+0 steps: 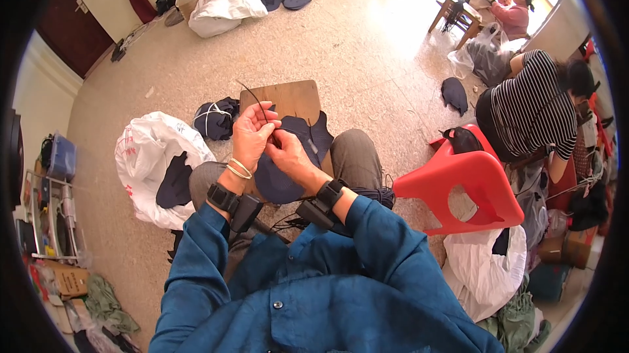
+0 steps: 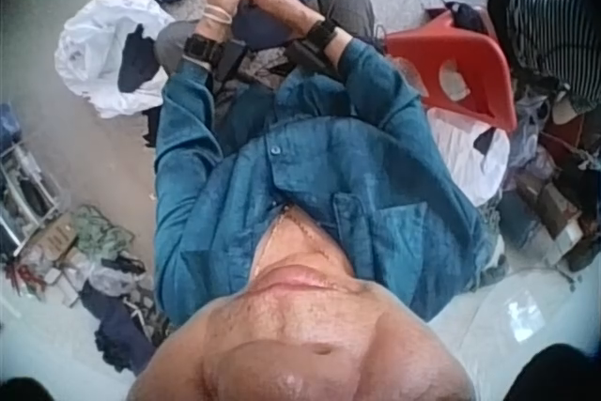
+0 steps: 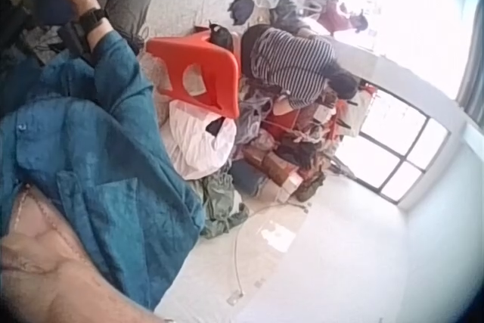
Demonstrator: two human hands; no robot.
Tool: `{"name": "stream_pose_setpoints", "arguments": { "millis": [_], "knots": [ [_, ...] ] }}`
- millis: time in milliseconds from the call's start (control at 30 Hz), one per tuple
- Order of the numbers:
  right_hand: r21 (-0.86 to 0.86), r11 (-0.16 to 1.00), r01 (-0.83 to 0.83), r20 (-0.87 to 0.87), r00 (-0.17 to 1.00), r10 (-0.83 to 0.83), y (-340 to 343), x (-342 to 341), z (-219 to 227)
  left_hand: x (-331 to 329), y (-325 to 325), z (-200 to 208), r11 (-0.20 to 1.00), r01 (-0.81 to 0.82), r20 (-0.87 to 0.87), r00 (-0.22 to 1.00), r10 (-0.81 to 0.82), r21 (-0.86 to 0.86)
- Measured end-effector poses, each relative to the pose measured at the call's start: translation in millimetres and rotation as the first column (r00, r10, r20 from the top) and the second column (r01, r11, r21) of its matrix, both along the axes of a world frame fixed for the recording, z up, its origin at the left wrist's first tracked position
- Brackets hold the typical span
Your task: Threading or lacing a dark blue shoe upper component for assembly.
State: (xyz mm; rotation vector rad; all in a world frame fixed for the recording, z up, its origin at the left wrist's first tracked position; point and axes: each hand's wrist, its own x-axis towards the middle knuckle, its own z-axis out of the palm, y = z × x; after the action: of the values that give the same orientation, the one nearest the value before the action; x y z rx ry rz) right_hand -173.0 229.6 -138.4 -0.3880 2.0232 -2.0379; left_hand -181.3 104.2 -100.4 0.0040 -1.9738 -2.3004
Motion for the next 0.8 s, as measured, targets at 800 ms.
{"name": "stream_pose_setpoints", "arguments": {
  "millis": [800],
  "knots": [
    [-0.238, 0.971, -0.015, -0.028, 1.000, 0.009, 19, -37, 84, 76, 3, -100, 0.430, -0.095, -0.132, 0.990, -0.057, -0.898]
  ]
}}
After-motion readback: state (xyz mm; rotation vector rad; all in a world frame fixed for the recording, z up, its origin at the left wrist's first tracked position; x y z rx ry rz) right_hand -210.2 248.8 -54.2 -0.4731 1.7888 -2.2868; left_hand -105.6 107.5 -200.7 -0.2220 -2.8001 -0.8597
